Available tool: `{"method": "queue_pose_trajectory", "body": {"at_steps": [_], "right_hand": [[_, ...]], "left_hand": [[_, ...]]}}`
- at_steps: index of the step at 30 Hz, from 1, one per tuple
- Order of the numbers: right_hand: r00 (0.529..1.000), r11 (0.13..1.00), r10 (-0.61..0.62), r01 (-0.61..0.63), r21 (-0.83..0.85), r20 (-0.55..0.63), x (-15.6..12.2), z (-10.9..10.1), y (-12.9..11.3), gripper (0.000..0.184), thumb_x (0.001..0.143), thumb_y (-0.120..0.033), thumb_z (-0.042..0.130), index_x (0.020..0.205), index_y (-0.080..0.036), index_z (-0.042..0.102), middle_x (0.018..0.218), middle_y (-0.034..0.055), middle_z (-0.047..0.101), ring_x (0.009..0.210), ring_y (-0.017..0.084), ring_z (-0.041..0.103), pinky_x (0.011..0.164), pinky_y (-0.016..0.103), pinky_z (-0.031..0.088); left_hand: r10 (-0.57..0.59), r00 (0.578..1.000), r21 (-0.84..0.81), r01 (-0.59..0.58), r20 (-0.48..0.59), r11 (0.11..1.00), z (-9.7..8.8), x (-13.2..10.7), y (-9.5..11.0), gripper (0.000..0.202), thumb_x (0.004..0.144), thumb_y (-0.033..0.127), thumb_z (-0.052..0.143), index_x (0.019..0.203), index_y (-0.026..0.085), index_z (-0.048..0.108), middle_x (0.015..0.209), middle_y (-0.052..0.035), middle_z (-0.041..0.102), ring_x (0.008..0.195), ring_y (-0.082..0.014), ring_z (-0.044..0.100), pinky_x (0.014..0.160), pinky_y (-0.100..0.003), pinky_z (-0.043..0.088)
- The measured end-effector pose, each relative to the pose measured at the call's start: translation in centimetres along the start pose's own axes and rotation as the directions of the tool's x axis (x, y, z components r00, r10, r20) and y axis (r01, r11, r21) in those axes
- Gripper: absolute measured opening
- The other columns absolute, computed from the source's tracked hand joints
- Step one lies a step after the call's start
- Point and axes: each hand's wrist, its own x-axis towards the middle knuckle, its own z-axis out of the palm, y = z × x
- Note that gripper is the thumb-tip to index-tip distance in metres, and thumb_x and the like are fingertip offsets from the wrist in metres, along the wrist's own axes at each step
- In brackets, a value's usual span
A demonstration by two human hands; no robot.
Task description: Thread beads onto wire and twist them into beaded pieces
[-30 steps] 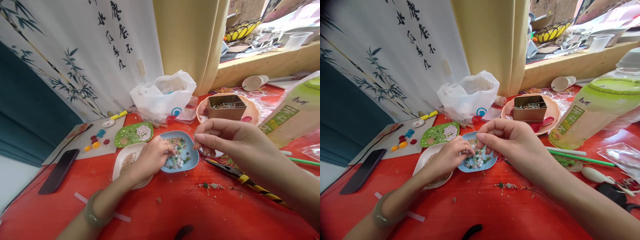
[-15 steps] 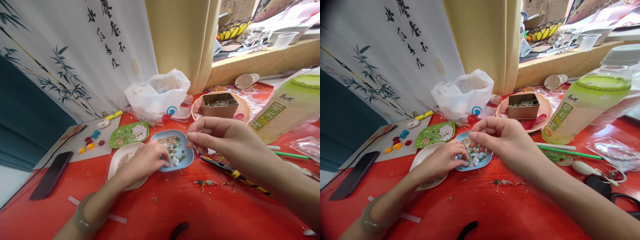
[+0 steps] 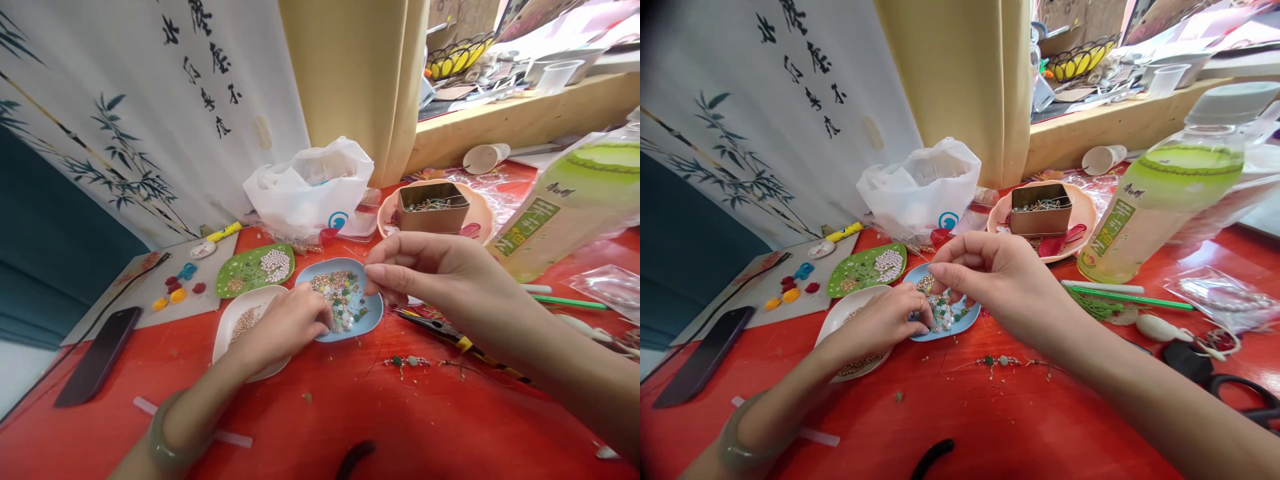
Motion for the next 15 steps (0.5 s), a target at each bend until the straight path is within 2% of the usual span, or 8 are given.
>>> {"method": "queue_pose_trajectory", "body": {"at_steps": [4,8,11,15], "right_hand": [[1.0,1.0,0.006,-0.006,0.007,-0.008,0.1,0.05,-0.06,0.013,0.075,-0.023,0.062,0.066,-0.015,0.059,0.054,-0.0041,0.053,0.048,0.004,0.046,0.045,0.015,0.037],[1.0,1.0,-0.006,0.006,-0.009,-0.024,0.19,0.03,-0.11,0.014,0.076,-0.025,0.062,0.065,-0.016,0.06,0.054,-0.0039,0.053,0.049,0.004,0.045,0.045,0.015,0.036],[0.999,1.0,-0.006,0.005,-0.019,-0.038,0.17,-0.08,-0.12,0.013,0.075,-0.025,0.062,0.066,-0.016,0.06,0.055,-0.0036,0.054,0.049,0.005,0.046,0.045,0.017,0.036],[0.999,1.0,-0.012,0.012,-0.009,-0.039,0.12,-0.17,-0.06,0.015,0.073,-0.028,0.065,0.065,-0.016,0.06,0.056,-0.0037,0.054,0.05,0.005,0.046,0.045,0.017,0.036]], "left_hand": [[-0.008,0.996,-0.021,0.006,-0.085,1.0,0.16,0.09,0.01,0.017,0.075,0.011,0.05,0.074,0.021,0.064,0.078,-0.0016,0.059,0.078,-0.0179,0.052,0.071,-0.03,0.041],[0.027,0.976,-0.008,-0.03,-0.215,1.0,0.29,0.51,-0.18,0.021,0.08,0.012,0.049,0.089,0.023,0.065,0.092,-0.0015,0.063,0.089,-0.0192,0.05,0.077,-0.031,0.041],[0.055,0.977,0.067,-0.042,-0.207,0.997,0.34,0.66,-0.32,0.027,0.081,0.011,0.048,0.09,0.026,0.068,0.092,-0.0009,0.064,0.092,-0.0205,0.047,0.078,-0.032,0.041],[0.019,0.972,0.068,-0.003,-0.233,0.998,0.45,0.68,-0.42,0.025,0.081,0.013,0.051,0.089,0.027,0.07,0.087,-0.0008,0.066,0.087,-0.0202,0.047,0.077,-0.033,0.043]]}}
